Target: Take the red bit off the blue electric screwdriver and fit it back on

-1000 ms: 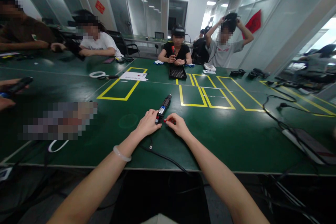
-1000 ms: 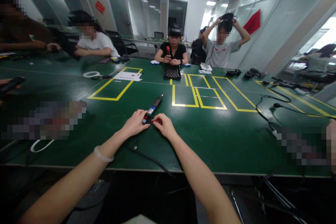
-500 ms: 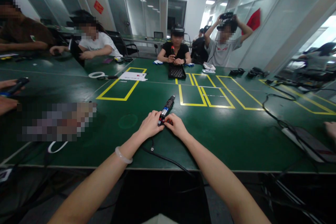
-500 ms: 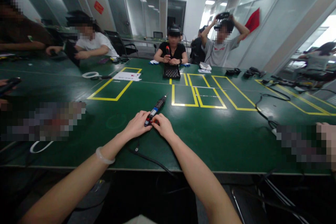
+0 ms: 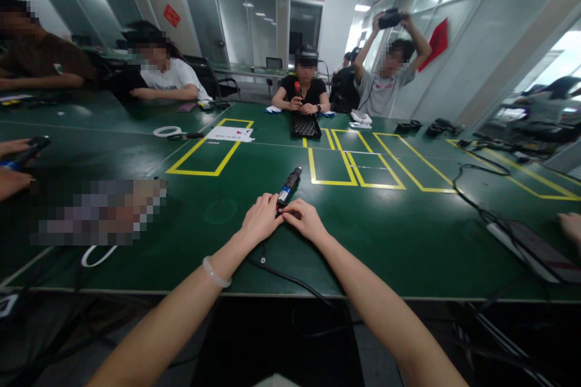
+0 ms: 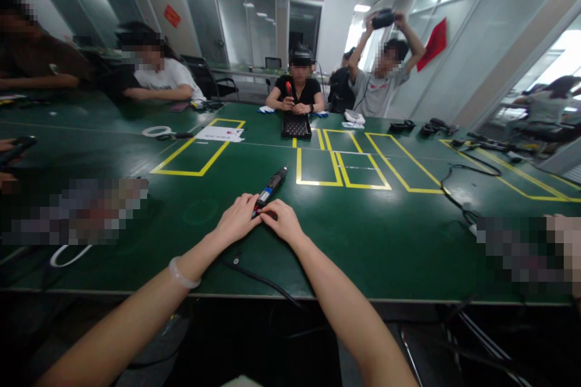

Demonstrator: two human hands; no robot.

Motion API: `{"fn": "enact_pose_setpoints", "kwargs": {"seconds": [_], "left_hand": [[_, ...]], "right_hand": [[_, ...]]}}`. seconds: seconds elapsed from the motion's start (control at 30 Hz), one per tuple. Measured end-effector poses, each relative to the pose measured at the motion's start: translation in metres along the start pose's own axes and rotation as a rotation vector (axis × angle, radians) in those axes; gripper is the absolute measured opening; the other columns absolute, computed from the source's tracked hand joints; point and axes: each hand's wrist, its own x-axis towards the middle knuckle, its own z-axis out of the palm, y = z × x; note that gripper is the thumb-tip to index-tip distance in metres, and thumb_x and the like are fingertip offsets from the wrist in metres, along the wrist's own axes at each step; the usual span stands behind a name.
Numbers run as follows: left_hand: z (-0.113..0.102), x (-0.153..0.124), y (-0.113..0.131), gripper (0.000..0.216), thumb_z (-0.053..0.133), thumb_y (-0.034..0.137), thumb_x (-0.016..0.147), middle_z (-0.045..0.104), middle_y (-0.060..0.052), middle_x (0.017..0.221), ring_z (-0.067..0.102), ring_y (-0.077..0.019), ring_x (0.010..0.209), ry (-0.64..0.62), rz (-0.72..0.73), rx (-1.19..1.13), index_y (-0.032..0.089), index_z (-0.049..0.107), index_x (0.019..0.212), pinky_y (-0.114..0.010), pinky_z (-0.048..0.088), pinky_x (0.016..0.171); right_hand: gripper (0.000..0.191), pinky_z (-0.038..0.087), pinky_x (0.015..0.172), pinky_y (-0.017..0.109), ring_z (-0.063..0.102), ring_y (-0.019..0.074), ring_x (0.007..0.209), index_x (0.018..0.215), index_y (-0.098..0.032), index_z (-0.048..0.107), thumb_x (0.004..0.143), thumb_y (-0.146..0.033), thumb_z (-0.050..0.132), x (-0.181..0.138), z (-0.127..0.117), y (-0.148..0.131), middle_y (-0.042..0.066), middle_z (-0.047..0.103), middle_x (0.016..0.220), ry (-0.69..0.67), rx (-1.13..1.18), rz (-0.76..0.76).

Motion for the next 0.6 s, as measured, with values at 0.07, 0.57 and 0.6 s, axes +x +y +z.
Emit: {"fn": "enact_pose_setpoints", "kwargs": {"seconds": [0.07, 0.57, 0.6], "left_hand": [[-0.001, 0.0, -0.002, 0.051, 0.052, 0.043, 0.093, 0.052, -0.015, 0.13, 0.054, -0.0298, 0.116, -0.011, -0.015, -0.001, 0.02, 0.046, 0.138, -0.039, 0.051, 0.088], [-0.014, -0.007, -0.107, 0.068, 0.041, 0.056, 0.093, 0.042, -0.019, 0.145, 0.046, -0.0356, 0.128, -0.061, -0.266, 0.014, 0.017, 0.038, 0.149, -0.046, 0.049, 0.095], [-0.014, -0.007, -0.115, 0.069, 0.04, 0.056, 0.092, 0.042, -0.019, 0.145, 0.046, -0.036, 0.128, -0.058, -0.279, 0.013, 0.017, 0.038, 0.149, -0.047, 0.049, 0.095]], "right_hand": [[0.01, 0.048, 0.075, 0.029, 0.059, 0.0156, 0.08, 0.096, -0.021, 0.072, 0.09, -0.025, 0.066, 0.0, 0.0, -0.002, 0.005, 0.065, 0.096, 0.001, 0.014, -0.001], [0.012, 0.045, 0.07, 0.026, 0.054, 0.0126, 0.071, 0.09, -0.019, 0.07, 0.092, -0.024, 0.059, -0.001, -0.003, 0.001, 0.003, 0.062, 0.088, 0.01, 0.013, 0.06], [0.012, 0.045, 0.07, 0.026, 0.054, 0.0127, 0.071, 0.089, -0.019, 0.07, 0.092, -0.024, 0.059, -0.001, -0.003, 0.001, 0.003, 0.062, 0.087, 0.011, 0.014, 0.061]]}}
